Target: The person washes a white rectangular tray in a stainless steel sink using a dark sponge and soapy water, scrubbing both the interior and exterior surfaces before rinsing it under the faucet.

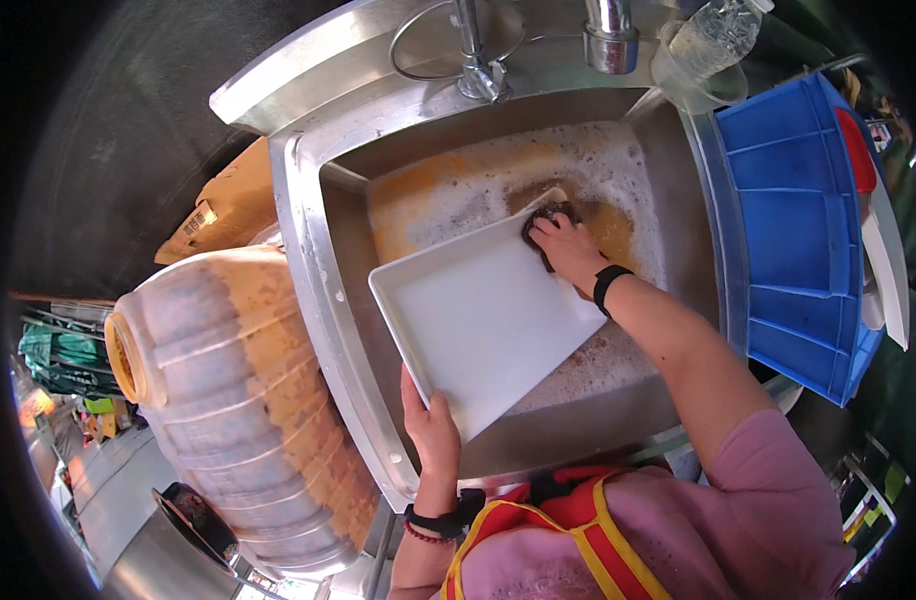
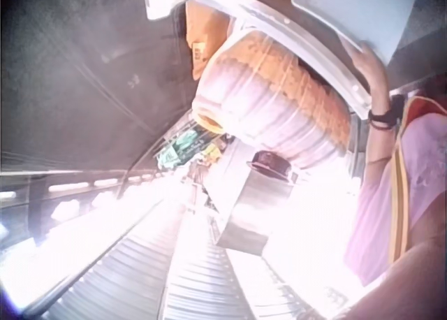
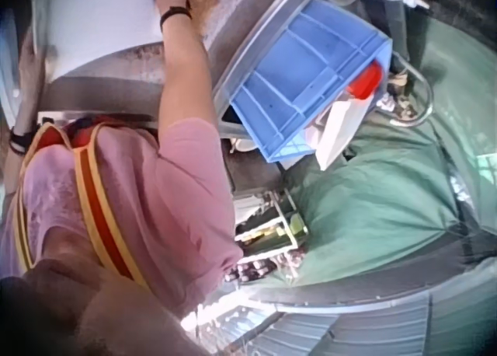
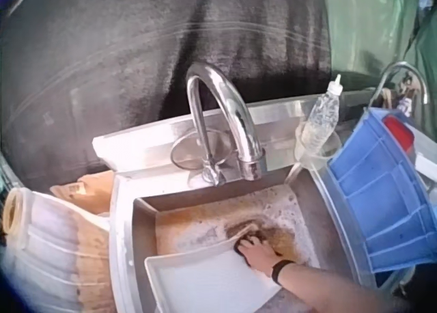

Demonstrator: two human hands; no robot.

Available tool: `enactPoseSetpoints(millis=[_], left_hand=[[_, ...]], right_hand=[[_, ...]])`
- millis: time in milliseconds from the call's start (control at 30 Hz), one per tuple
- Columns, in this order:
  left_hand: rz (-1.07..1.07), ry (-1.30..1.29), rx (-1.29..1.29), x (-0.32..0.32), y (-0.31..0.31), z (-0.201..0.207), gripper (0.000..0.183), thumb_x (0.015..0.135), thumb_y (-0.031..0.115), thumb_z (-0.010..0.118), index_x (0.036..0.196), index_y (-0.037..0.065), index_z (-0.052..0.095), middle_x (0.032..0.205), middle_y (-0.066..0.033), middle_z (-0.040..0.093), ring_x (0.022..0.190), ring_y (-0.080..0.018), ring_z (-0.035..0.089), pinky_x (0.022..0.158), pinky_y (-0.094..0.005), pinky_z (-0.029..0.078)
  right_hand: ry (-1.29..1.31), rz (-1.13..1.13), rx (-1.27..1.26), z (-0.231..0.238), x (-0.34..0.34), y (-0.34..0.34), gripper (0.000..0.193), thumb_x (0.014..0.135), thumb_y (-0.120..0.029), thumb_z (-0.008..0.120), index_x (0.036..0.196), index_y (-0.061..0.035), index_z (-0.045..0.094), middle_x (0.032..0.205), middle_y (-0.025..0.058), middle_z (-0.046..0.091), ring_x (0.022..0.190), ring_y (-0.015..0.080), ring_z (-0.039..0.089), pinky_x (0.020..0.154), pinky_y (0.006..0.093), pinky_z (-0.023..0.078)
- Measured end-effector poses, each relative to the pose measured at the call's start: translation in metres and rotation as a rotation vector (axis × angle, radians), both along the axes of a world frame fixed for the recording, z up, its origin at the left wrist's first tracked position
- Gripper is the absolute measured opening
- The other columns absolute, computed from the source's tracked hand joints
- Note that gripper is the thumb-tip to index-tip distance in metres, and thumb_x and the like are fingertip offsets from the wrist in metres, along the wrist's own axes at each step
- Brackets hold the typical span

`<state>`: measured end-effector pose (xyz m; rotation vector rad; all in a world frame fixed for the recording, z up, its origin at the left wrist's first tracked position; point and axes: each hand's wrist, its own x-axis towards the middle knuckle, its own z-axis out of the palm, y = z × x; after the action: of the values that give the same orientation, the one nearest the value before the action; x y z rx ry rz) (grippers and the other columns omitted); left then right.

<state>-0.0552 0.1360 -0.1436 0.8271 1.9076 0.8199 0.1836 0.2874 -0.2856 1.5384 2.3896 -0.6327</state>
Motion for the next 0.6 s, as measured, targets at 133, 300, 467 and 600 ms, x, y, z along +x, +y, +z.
enactPoseSetpoints(millis=[133, 300, 467, 600], left_hand=[[0.054, -0.058, 0.080, 0.003, 0.011, 0.007, 0.054, 0.081, -0.008, 0.041, 0.135, -0.002, 0.037, 0.130, -0.0124, 0.048, 0.118, -0.0191, 0.047, 0.099, -0.0284, 0.035], [-0.003, -0.058, 0.125, -0.003, 0.011, 0.004, 0.052, 0.081, -0.008, 0.041, 0.133, -0.003, 0.039, 0.129, -0.0128, 0.048, 0.118, -0.0193, 0.048, 0.099, -0.0282, 0.036], [0.027, -0.086, 0.156, -0.002, -0.001, -0.002, 0.054, 0.081, -0.007, 0.043, 0.134, -0.002, 0.038, 0.129, -0.0117, 0.048, 0.113, -0.0178, 0.050, 0.094, -0.0263, 0.039], [0.077, -0.144, 0.136, 0.001, -0.006, 0.005, 0.052, 0.080, -0.011, 0.041, 0.132, -0.004, 0.040, 0.130, -0.0133, 0.048, 0.120, -0.0203, 0.047, 0.099, -0.0286, 0.036]], right_hand=[[-0.070, 0.057, 0.015, -0.017, 0.006, -0.025, 0.028, 0.081, -0.008, 0.052, 0.109, -0.0032, 0.056, 0.110, 0.0124, 0.046, 0.100, 0.0303, 0.048, 0.076, 0.0392, 0.049], [-0.007, 0.097, 0.019, -0.007, 0.023, -0.070, 0.027, 0.079, -0.006, 0.053, 0.105, -0.0005, 0.056, 0.105, 0.0137, 0.046, 0.094, 0.0297, 0.050, 0.073, 0.0362, 0.049], [-0.042, 0.240, -0.022, 0.009, 0.034, -0.107, 0.027, 0.074, -0.005, 0.057, 0.100, 0.0033, 0.057, 0.102, 0.0148, 0.047, 0.092, 0.0293, 0.051, 0.072, 0.0350, 0.049], [-0.018, 0.349, -0.016, 0.011, 0.044, -0.129, 0.023, 0.073, -0.007, 0.059, 0.095, 0.0003, 0.060, 0.100, 0.0122, 0.049, 0.091, 0.0279, 0.051, 0.069, 0.0353, 0.049]])
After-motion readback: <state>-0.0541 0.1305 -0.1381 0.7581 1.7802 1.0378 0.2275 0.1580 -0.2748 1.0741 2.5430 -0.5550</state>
